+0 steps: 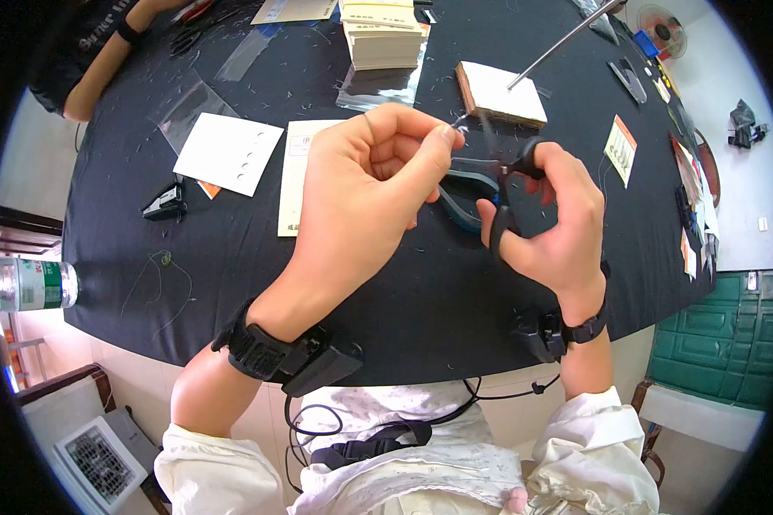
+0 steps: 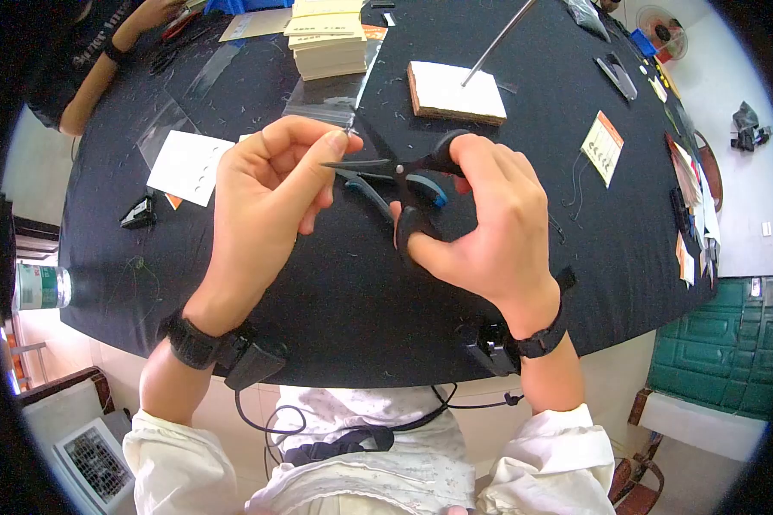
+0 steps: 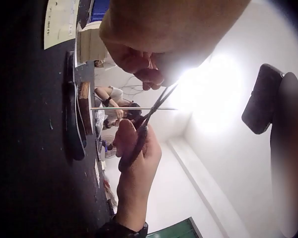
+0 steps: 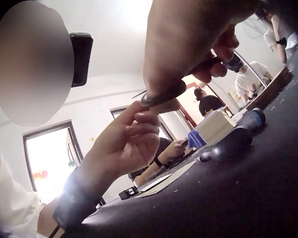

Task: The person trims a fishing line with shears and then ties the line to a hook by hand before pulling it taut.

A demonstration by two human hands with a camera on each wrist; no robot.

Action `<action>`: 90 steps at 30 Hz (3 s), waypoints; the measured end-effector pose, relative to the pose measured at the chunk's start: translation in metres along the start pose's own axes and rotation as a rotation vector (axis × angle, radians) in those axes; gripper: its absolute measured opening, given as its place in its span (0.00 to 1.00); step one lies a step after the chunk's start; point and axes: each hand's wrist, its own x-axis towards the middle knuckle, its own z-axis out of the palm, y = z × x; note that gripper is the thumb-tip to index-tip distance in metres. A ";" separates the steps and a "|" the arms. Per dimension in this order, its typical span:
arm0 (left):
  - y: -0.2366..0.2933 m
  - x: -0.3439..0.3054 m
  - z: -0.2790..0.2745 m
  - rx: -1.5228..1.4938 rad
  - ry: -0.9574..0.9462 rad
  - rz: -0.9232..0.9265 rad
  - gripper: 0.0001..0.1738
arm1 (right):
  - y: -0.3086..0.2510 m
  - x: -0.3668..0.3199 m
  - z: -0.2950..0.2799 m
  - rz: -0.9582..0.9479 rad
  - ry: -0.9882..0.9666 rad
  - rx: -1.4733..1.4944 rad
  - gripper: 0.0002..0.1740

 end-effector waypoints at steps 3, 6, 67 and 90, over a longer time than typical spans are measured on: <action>-0.006 0.000 0.003 0.075 0.003 0.122 0.09 | 0.004 0.000 -0.001 -0.052 -0.026 -0.049 0.19; -0.005 -0.001 0.002 0.101 -0.030 0.141 0.09 | 0.005 0.001 -0.003 -0.086 -0.070 -0.095 0.20; -0.002 -0.003 0.004 0.118 -0.062 0.133 0.08 | 0.022 0.004 -0.012 -0.127 -0.040 -0.151 0.15; -0.009 -0.003 0.004 0.224 -0.057 0.249 0.08 | 0.015 0.002 -0.014 -0.034 -0.060 -0.135 0.13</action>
